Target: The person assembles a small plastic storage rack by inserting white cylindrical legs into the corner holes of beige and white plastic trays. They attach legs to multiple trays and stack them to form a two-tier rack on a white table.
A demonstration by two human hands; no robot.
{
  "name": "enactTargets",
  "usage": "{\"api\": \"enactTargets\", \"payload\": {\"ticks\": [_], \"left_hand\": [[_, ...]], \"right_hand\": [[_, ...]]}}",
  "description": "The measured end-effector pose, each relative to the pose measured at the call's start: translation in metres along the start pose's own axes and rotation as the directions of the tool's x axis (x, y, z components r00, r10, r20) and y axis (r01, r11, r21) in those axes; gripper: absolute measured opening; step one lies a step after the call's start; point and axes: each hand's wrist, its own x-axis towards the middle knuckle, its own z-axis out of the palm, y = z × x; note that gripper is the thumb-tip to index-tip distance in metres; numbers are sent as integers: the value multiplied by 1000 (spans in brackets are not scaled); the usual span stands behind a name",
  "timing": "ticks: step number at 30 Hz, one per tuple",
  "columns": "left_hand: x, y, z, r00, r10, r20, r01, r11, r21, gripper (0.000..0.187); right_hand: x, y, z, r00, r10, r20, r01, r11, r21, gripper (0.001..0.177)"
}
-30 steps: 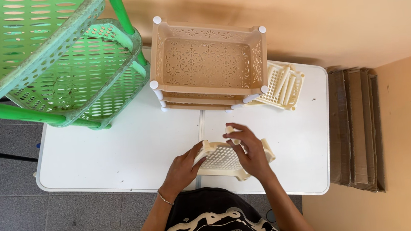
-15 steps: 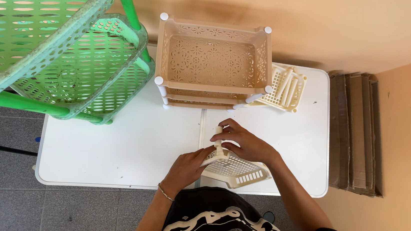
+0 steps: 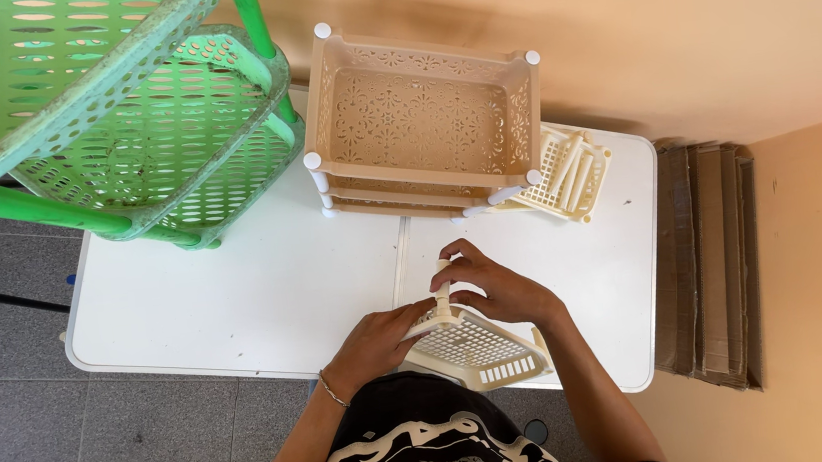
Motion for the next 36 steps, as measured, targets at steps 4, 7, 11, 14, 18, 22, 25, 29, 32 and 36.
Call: {"api": "enactTargets", "payload": {"ticks": [4,7,11,14,18,22,25,29,32,36], "left_hand": [[-1,-2,1,1000,-25,13,26,1000,-11,52],[-2,-2,0,999,-38,6,38,999,-9,49],[-1,-2,-2,993,-116,28,116,993,-17,52],[0,0,-1,988,-150,20,151,988,-41,54],[1,1,2,987,-161,18,162,986,-26,50],[3,0,5,992,-125,-28,125,992,-14,50],[5,-3,6,981,-182,-64,179,983,-39,49],[1,-8,6,925,-376,-63,358,914,-193,51],[-1,-9,15,868,-493,-51,448,825,-344,51],[-1,-3,35,879,-387,-279,198,829,-523,53]], "right_hand": [[-2,1,3,1000,14,25,-15,998,60,32],[-3,6,4,999,-43,25,40,993,108,33],[-6,9,9,986,-161,-39,165,973,163,57],[-5,4,22,993,-60,-102,70,993,98,87],[-1,-2,39,969,154,-195,-125,981,150,91],[-6,7,45,964,41,-262,-2,989,149,86],[-13,26,60,889,-29,-456,12,999,-42,79],[-28,36,106,733,125,-668,-177,984,-10,26],[-29,26,134,790,277,-546,-203,960,193,26],[-20,-10,153,770,368,-521,-257,927,273,38]]}}
